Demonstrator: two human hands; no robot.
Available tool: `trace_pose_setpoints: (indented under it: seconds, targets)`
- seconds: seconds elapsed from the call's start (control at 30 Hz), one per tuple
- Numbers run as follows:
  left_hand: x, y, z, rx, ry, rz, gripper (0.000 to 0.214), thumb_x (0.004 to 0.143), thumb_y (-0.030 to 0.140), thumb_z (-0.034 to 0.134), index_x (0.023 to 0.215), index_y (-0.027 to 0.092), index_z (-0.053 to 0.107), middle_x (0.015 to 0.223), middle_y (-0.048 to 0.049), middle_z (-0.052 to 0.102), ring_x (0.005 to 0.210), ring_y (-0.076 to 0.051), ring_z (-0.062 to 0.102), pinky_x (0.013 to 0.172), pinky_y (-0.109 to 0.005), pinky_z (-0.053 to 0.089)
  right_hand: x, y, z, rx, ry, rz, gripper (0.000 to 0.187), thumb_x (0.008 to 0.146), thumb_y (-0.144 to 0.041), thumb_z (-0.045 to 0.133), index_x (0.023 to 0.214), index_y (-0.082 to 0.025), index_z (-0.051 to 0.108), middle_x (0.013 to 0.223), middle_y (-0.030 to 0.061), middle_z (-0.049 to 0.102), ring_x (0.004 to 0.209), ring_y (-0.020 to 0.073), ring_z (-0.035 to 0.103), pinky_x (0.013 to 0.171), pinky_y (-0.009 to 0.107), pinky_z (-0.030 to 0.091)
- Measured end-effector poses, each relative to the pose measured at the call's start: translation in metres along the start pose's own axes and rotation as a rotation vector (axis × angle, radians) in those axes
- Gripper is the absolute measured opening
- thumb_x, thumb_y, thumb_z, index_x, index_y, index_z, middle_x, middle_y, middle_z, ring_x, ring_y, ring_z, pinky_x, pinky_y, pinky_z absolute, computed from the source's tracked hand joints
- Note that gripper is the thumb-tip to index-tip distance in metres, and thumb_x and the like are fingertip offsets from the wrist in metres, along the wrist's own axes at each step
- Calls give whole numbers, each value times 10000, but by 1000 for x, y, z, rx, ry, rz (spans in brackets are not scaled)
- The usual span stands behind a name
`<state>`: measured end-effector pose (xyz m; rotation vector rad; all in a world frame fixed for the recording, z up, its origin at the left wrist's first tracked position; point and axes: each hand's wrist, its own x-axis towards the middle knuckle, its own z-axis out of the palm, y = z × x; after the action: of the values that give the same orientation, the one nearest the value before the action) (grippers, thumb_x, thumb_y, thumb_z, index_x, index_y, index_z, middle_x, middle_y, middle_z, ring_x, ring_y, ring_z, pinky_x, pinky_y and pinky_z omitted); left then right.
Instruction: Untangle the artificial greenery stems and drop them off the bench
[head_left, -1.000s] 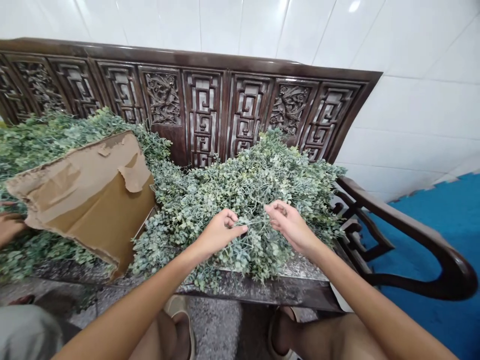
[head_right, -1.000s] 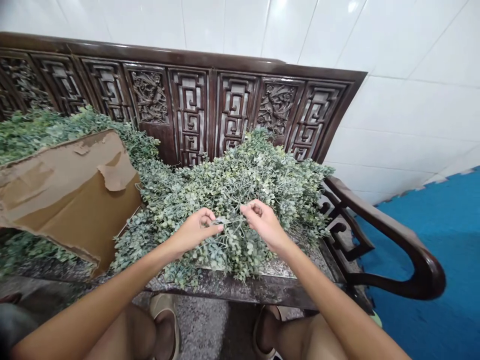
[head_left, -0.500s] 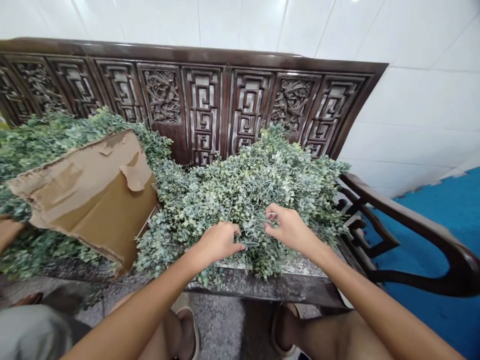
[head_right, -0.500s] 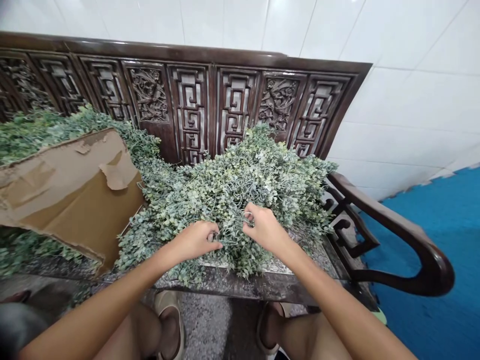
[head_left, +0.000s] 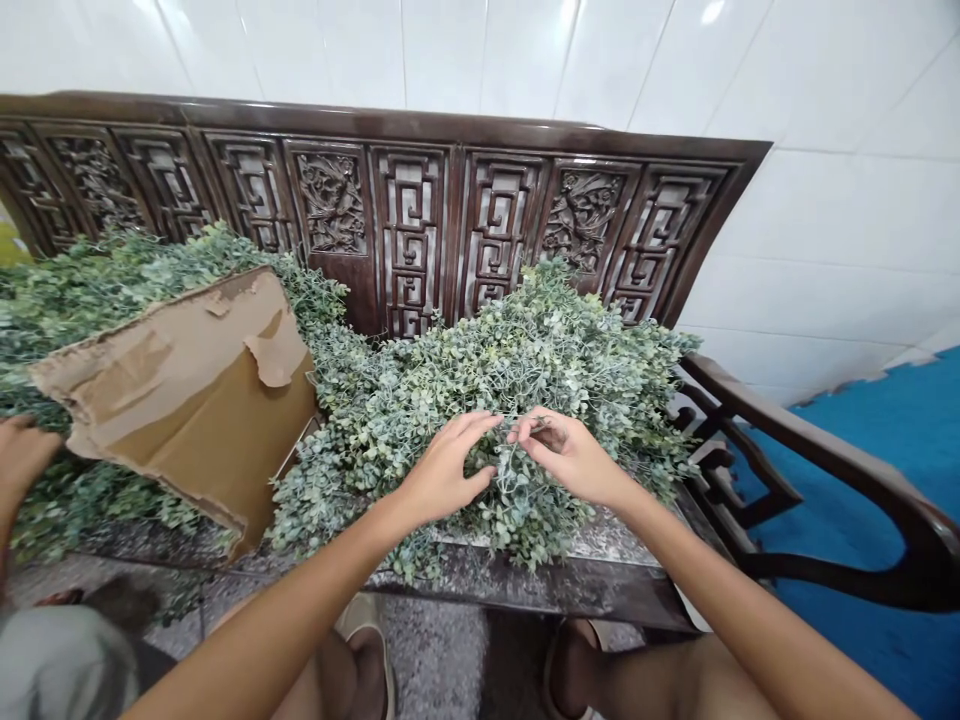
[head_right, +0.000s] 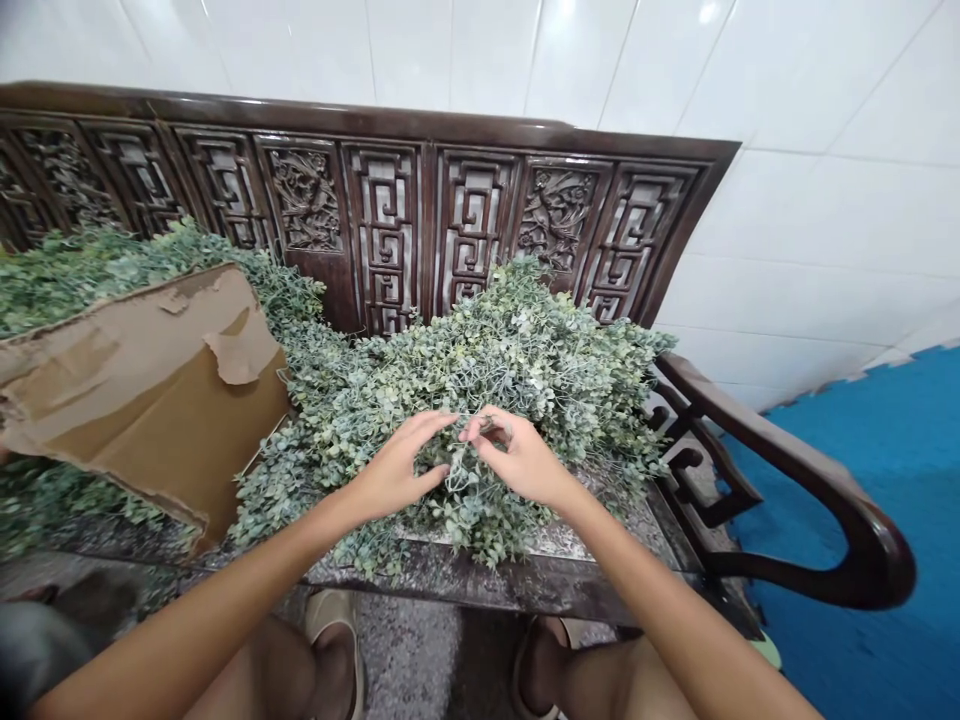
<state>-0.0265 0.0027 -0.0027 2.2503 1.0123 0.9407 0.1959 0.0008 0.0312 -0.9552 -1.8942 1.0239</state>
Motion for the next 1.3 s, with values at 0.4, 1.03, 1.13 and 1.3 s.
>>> trace_pose_setpoints:
  seconds: [0.4, 1.03, 1.13, 1.3]
  targets:
    - [8, 18, 31, -666, 49, -291, 781, 685, 245, 801, 1279, 256, 294, 1327, -132, 536, 1036, -202, 625, 845, -329, 507, 4, -4, 9, 318, 158, 35, 501, 789, -408, 776, 605, -224, 347, 884, 45, 628, 944, 228, 653, 899, 401, 523]
    - [12, 12, -10, -118, -41, -205, 213, 897, 350, 544, 1038, 245, 665, 997, -22, 701, 797, -205, 632, 815, -343, 470, 5, 21, -20, 288, 214, 369, 451, 751, -670, 706, 751, -225, 634, 748, 41, 733, 669, 207, 619, 609, 324, 491]
    - [8, 6, -9, 46, -47, -170, 204, 875, 279, 533, 1047, 249, 637, 999, -24, 677, 718, -190, 601, 796, -344, 469, 4, 24, -25, 424, 78, 452, 589, 844, -773, 483, 651, -219, 535, 875, 68, 747, 672, 178, 589, 584, 298, 452]
    - [7, 3, -5, 113, 52, -123, 200, 852, 277, 578, 1043, 226, 609, 1101, -68, 586, 994, -244, 586, 933, -388, 450, 4, 28, -25, 559, -15, 445, 595, 893, -759, 396, 652, -218, 450, 1018, 78, 732, 784, 181, 628, 634, 289, 458]
